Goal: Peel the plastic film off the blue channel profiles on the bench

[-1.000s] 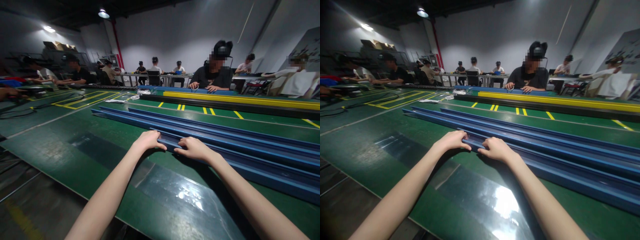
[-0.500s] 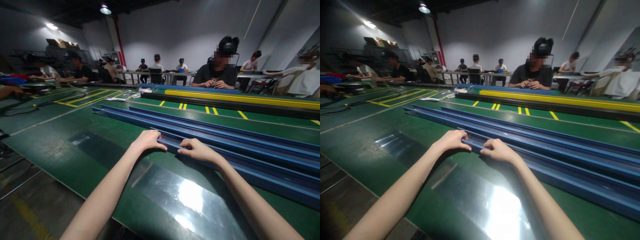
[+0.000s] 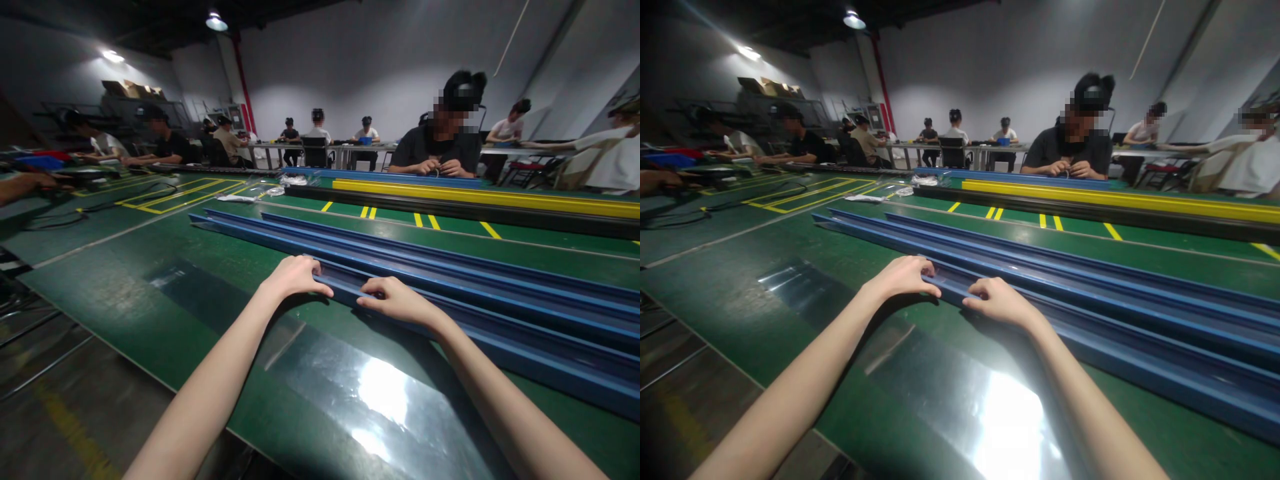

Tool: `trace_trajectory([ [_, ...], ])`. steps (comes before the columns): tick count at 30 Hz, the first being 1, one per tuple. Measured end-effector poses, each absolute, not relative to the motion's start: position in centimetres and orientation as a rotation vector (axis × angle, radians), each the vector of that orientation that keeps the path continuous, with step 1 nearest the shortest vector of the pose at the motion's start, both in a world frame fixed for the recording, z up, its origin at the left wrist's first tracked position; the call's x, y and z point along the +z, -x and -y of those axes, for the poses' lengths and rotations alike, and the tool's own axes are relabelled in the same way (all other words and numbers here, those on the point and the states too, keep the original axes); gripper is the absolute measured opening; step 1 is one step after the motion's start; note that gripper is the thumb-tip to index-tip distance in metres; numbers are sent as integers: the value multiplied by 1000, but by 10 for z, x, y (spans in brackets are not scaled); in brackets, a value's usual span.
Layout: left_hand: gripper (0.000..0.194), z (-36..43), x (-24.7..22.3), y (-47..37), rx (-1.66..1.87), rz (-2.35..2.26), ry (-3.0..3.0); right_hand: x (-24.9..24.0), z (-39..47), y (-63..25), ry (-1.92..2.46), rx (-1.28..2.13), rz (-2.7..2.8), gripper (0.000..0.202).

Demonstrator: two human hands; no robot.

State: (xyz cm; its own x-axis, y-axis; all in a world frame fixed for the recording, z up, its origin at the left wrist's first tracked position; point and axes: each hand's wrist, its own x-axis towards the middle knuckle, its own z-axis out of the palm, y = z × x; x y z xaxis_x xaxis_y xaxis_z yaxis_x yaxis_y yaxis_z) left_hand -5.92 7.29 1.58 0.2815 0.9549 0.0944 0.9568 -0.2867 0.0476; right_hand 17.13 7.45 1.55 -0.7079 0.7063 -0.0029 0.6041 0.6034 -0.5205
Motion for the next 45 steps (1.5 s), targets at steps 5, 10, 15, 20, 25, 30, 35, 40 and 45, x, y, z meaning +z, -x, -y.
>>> trace_trajectory([
  [5, 56, -74, 17, 62, -208, 1910, 2525, 18, -74, -170, 1087, 732, 2631, 30],
  [10, 57, -73, 19, 62, -222, 1945, 2530, 17, -74, -171, 1087, 729, 2630, 30],
  [15, 61, -74, 18, 63, -211, 1994, 2516, 16, -74, -171, 1091, 740, 2625, 30],
  [20, 63, -73, 20, 61, -172, 2025, 2471, 17, -74, -171, 1092, 753, 2616, 30],
  [25, 64, -70, 26, 57, -102, 2058, 2428, 17, -74, -171, 1088, 758, 2615, 30],
  [30, 64, -68, 27, 57, -49, 2061, 2420, 18, -74, -172, 1053, 750, 2623, 31],
  [35, 58, -67, 26, 55, -101, 1897, 2521, 18, -74, -173, 1055, 770, 2612, 32],
  [40, 46, -62, 29, 39, -128, 1688, 2674, 16, -74, -173, 1077, 731, 2621, 32],
  [45, 35, -56, 27, 22, -81, 1551, 2704, 17, -73, -174, 1102, 481, 2703, 38],
])
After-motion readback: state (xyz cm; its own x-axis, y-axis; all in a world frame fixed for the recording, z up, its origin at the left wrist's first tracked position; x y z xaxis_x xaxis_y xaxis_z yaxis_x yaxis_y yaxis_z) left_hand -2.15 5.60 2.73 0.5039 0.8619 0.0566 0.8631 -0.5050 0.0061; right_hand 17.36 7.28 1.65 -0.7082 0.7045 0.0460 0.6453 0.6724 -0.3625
